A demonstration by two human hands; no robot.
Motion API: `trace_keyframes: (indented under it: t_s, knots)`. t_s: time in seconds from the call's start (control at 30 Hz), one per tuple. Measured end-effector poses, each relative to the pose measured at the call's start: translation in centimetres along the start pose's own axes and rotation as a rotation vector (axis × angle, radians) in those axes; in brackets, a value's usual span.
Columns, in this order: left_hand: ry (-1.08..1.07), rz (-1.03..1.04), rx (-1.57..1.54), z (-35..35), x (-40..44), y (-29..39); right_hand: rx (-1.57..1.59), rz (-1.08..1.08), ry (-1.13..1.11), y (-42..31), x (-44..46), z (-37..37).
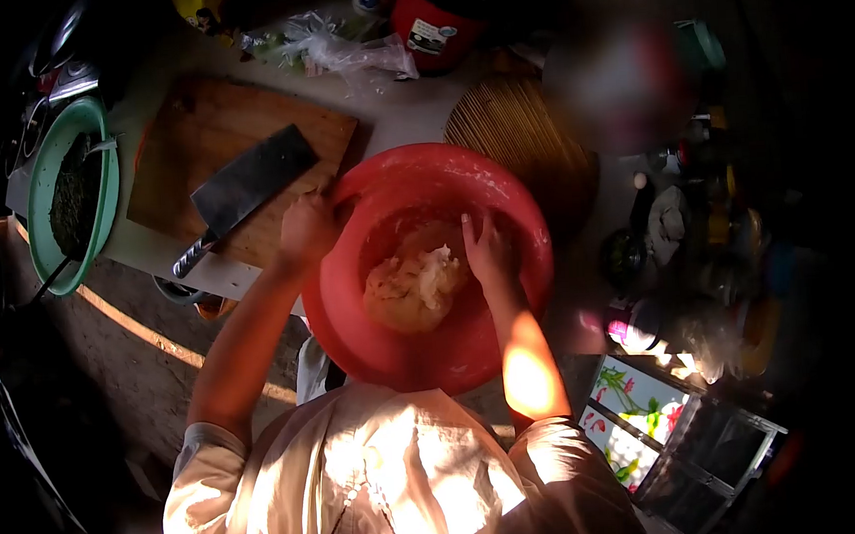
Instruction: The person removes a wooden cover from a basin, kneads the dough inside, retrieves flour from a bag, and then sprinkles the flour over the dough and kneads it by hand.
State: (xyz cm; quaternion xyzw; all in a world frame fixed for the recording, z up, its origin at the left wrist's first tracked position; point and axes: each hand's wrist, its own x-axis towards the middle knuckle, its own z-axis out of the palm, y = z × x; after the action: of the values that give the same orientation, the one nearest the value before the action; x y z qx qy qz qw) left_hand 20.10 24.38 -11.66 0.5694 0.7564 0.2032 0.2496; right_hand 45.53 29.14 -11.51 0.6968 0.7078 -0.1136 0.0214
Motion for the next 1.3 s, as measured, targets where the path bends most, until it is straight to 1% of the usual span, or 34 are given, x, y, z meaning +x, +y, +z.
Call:
trace_keyframes:
  t_s: [0.07, 0.13, 0.17, 0.2, 0.27, 0.3, 0.33, 0.37, 0.4, 0.43, 0.5, 0.53, 0.6, 0.67, 0.7, 0.77, 0.8, 0.87, 0.9, 0.97, 1.0, 1.03, 1.1, 1.13, 1.2, 1.3]
  knots:
    - [0.012, 0.020, -0.028, -0.1, 0.0, 0.1, 0.288, -0.258, -0.028, 2.6, 1.8, 3.6]
    - [0.027, -0.004, -0.069, -0.3, 0.0, 0.5, 0.473, -0.234, -0.046, 3.5, 0.9, 7.1]
    - [0.027, -0.003, -0.067, -0.3, 0.0, 0.5, 0.535, -0.039, -0.070, 1.9, 0.2, 6.7]
    - [0.043, 0.001, -0.087, -0.1, 0.0, 0.3, 0.538, -0.036, -0.069, 0.7, -0.2, 5.7]
    - [0.045, 0.015, -0.103, 0.3, -0.1, 0.3, 0.611, 0.125, -0.352, -0.8, -1.2, 3.9]
    - [0.062, -0.008, -0.120, 0.4, 0.0, 0.5, 0.617, 0.133, -0.346, -0.2, -1.6, 4.8]
    - [0.084, -0.030, -0.137, 0.4, 0.2, 0.6, 0.195, -0.198, -0.243, 0.8, -2.0, 6.5]
    - [0.088, -0.024, -0.136, 0.4, 0.3, 0.7, -0.022, -0.362, -0.199, 1.3, -2.6, 7.6]
    - [0.075, -0.062, -0.105, 0.4, 0.3, 0.9, -0.238, -0.519, -0.120, 1.7, -3.3, 8.5]
    - [0.062, -0.105, -0.075, 0.3, 0.4, 0.9, 0.132, -0.449, -0.142, 1.9, -4.3, 9.5]
    - [0.065, -0.086, -0.090, 0.2, 0.3, 0.7, 0.503, -0.366, -0.169, 1.7, -6.2, 8.8]
    - [0.062, -0.062, -0.106, 0.2, 0.3, 0.7, 0.543, -0.456, -0.219, 1.9, -7.0, 7.8]
    - [0.035, -0.089, -0.066, -0.4, 0.2, 1.2, 0.584, -0.547, -0.266, 1.7, -8.4, 5.2]
    - [0.007, -0.118, -0.025, -0.8, 0.3, 1.4, 0.786, -0.339, -0.414, 1.5, -9.5, 2.8]
    - [-0.025, -0.100, -0.012, -0.8, 0.3, 1.3, 0.789, -0.336, -0.416, 1.3, -9.4, 0.9]
    - [-0.067, -0.078, 0.003, -0.4, 0.4, 0.7, 0.651, -0.220, -0.560, 1.1, -9.0, -3.2]
    - [-0.064, -0.063, 0.026, 0.1, 0.7, 0.1, 0.651, -0.213, -0.561, 1.2, -8.7, -4.5]
    - [-0.065, -0.044, 0.046, 0.4, 0.9, -0.2, 0.288, -0.619, -0.177, 1.4, -7.9, -6.1]
    - [-0.065, -0.035, 0.028, 0.2, 0.9, -0.1, 0.285, -0.614, -0.175, 1.2, -7.7, -6.0]
    - [-0.061, -0.020, 0.009, -0.1, 0.9, 0.3, -0.006, -0.980, -0.255, 0.2, -7.7, -5.2]
    - [-0.034, -0.020, -0.023, -0.3, 0.8, 0.5, 0.011, -1.008, -0.301, -0.7, -7.9, -4.4]
    - [-0.006, -0.021, -0.053, -0.5, 0.8, 0.6, 0.012, -1.009, -0.295, -1.1, -7.9, -2.6]
    - [-0.002, -0.027, -0.027, -0.1, 0.7, 0.5, -0.077, -1.130, -0.127, -1.2, -7.5, 1.9]
    - [-0.004, -0.037, -0.006, 0.2, 0.7, 0.3, -0.071, -1.130, -0.122, -1.5, -7.2, 3.3]
    - [-0.010, -0.030, 0.015, 0.3, 0.5, 0.2, -0.028, -1.012, -0.042, -2.4, -7.0, 4.4]
    - [0.006, -0.025, 0.078, 0.5, 0.5, 0.7, -0.047, -0.931, -0.012, -3.5, -6.6, 3.6]
